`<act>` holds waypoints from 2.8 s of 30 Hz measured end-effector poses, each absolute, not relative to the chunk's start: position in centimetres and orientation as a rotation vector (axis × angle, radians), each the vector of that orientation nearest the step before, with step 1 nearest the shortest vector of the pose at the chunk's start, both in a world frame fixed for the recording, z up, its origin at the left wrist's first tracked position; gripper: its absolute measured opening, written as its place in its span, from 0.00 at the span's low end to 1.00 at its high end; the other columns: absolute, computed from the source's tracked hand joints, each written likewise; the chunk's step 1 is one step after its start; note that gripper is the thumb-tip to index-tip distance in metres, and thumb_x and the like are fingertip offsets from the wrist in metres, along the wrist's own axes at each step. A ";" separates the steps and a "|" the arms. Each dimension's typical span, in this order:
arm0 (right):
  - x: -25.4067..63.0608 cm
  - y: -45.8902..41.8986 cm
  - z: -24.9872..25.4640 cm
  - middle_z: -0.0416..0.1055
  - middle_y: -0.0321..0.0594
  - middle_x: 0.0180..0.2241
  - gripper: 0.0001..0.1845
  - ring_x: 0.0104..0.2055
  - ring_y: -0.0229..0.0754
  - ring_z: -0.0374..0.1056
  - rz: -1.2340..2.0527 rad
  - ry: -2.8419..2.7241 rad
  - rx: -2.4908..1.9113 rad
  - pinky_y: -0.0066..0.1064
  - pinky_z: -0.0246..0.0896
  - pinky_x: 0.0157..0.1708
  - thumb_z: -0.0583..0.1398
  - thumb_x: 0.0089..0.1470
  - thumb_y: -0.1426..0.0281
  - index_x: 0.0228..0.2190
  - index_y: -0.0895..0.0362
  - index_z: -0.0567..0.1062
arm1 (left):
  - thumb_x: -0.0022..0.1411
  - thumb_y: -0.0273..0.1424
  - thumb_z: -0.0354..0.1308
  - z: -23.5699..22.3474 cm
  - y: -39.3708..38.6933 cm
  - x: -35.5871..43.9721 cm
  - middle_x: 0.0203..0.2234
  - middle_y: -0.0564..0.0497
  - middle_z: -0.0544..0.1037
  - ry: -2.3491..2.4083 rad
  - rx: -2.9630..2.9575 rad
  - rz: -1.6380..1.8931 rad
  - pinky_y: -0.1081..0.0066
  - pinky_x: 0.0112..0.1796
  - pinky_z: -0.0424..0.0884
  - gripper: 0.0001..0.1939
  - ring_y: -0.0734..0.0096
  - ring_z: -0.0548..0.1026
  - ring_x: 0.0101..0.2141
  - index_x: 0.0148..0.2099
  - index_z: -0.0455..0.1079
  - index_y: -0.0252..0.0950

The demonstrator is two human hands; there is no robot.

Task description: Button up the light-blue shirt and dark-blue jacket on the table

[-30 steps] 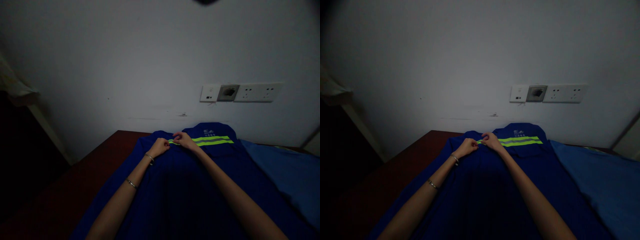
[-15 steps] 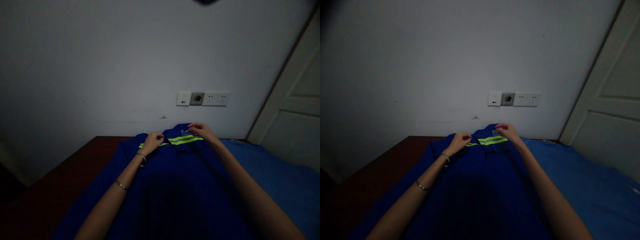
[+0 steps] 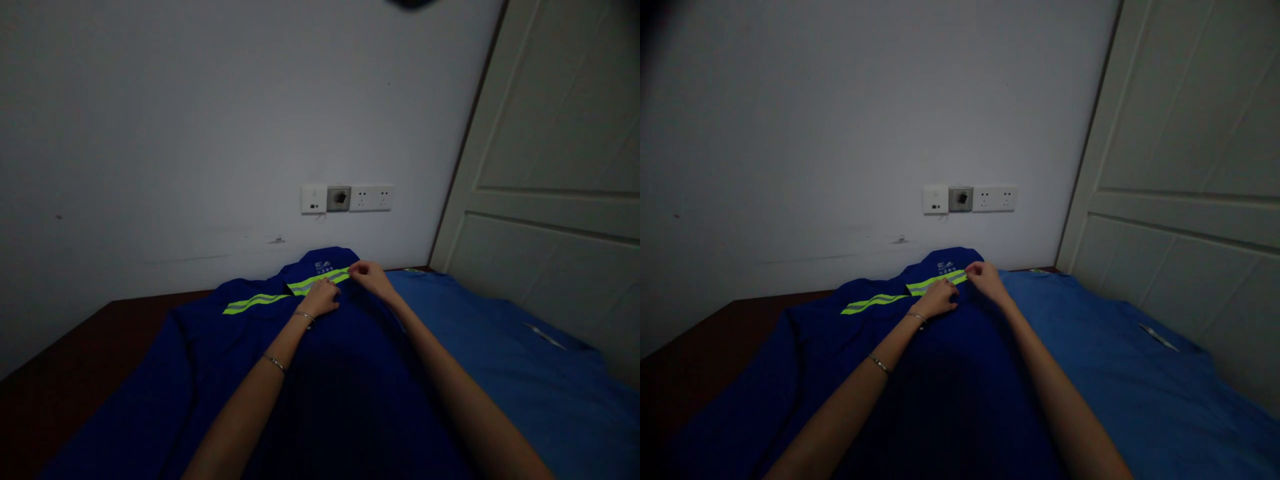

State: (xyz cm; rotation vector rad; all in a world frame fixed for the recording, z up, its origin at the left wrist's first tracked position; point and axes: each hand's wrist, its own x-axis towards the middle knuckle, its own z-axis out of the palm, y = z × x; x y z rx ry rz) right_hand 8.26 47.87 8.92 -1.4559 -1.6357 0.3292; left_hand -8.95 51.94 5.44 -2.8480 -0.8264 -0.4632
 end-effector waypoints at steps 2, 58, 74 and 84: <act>8.8 48.2 8.3 0.71 0.37 0.24 0.10 0.25 0.35 0.63 0.207 -1.784 -1.485 0.25 0.56 0.27 0.55 0.44 0.74 0.29 0.60 0.75 | 0.51 0.31 0.58 5.1 52.3 -8.8 0.35 0.44 0.74 -0.771 -2.800 -0.375 0.64 0.43 0.60 0.09 0.57 0.66 0.43 0.36 0.73 0.34; 8.4 53.6 5.7 0.76 0.41 0.31 0.12 0.34 0.41 0.70 0.294 -1.771 -1.381 0.28 0.61 0.35 0.59 0.47 0.65 0.31 0.58 0.77 | 0.57 0.30 0.51 8.8 46.6 -8.2 0.36 0.40 0.75 -1.108 -2.897 -0.038 0.66 0.36 0.69 0.10 0.59 0.73 0.37 0.37 0.72 0.32; 8.5 53.1 6.9 0.76 0.39 0.29 0.10 0.33 0.40 0.69 0.229 -1.836 -1.353 0.27 0.59 0.33 0.60 0.45 0.67 0.31 0.58 0.78 | 0.52 0.25 0.50 5.4 47.3 -7.9 0.31 0.40 0.76 -1.116 -3.035 -0.055 0.68 0.34 0.70 0.10 0.61 0.75 0.33 0.33 0.73 0.31; 8.6 53.0 7.3 0.75 0.40 0.28 0.11 0.30 0.38 0.68 0.295 -1.835 -1.364 0.26 0.60 0.32 0.59 0.45 0.69 0.32 0.59 0.78 | 0.60 0.25 0.47 3.0 51.5 -7.3 0.36 0.41 0.75 -1.552 -2.769 -0.517 0.70 0.40 0.66 0.10 0.64 0.73 0.40 0.37 0.69 0.31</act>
